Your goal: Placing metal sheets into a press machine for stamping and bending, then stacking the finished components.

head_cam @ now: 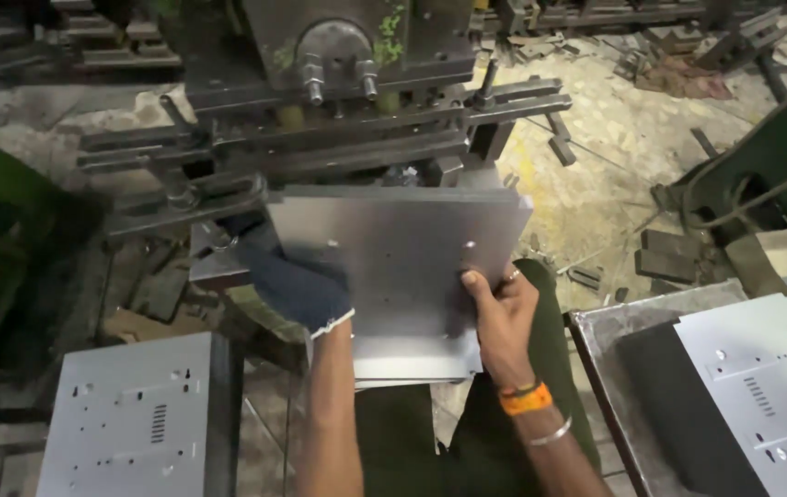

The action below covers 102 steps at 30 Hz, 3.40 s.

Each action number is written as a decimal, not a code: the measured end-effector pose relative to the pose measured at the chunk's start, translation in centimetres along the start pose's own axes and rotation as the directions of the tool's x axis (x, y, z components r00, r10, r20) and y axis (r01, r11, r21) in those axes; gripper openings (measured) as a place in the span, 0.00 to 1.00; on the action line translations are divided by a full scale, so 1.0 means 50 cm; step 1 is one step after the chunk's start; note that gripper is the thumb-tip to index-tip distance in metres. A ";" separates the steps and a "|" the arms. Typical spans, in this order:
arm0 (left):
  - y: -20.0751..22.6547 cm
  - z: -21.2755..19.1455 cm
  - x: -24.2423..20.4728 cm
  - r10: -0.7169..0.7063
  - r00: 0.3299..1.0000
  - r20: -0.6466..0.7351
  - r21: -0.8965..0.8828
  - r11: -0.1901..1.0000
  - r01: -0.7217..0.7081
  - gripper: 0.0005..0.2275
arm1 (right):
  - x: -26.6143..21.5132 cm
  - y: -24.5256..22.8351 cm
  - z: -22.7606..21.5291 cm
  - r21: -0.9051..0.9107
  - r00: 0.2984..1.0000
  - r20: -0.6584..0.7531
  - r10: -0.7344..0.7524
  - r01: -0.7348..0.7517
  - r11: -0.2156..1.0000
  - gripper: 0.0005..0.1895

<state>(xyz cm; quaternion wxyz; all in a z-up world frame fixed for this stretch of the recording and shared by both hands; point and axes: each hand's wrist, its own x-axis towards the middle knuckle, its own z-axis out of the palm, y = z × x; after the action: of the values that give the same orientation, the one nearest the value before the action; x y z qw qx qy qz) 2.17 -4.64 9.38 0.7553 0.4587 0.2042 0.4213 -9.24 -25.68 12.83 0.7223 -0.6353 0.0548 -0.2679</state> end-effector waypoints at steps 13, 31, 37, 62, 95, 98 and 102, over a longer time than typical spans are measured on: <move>0.137 -0.046 -0.354 -0.547 0.512 0.662 0.520 0.828 0.212 0.23 | -0.077 -0.115 -0.388 -0.112 0.831 -0.332 0.446 -0.504 0.856 0.16; 0.008 -0.040 -0.860 -0.651 -0.384 0.655 0.755 0.554 0.351 0.21 | 0.008 -0.076 -1.120 -0.960 0.961 -0.272 0.040 -0.269 -0.078 0.35; -0.036 -0.019 -0.891 -0.835 -0.507 0.215 0.878 -0.062 0.475 0.14 | 0.038 0.026 -1.049 -0.966 0.980 -0.163 -0.113 -0.182 -0.184 0.39; -0.099 0.048 -1.000 -0.471 -0.650 0.596 0.528 -0.379 0.760 0.17 | 0.063 -0.034 -1.008 -0.841 0.841 -0.541 0.012 -0.541 0.006 0.37; 0.035 -0.144 -0.053 -0.070 0.938 0.340 0.748 0.625 -0.224 0.27 | 0.077 0.208 -0.034 -0.739 0.929 0.055 0.367 -0.209 0.640 0.29; -0.172 -0.260 0.028 -0.143 0.916 0.374 0.671 0.724 -0.161 0.35 | 0.065 0.216 -0.003 -0.734 0.975 0.088 0.202 -0.074 0.676 0.28; -0.011 -0.204 -0.006 -0.285 0.813 0.508 0.778 0.557 -0.291 0.37 | 0.071 0.183 0.008 -0.610 0.954 0.257 0.153 0.037 0.792 0.24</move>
<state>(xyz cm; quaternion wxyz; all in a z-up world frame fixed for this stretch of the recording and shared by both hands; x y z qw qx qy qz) -4.83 0.29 3.82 0.4707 0.8644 0.1353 0.1136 -3.16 -26.50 5.16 0.4877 -0.8638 0.0500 -0.1163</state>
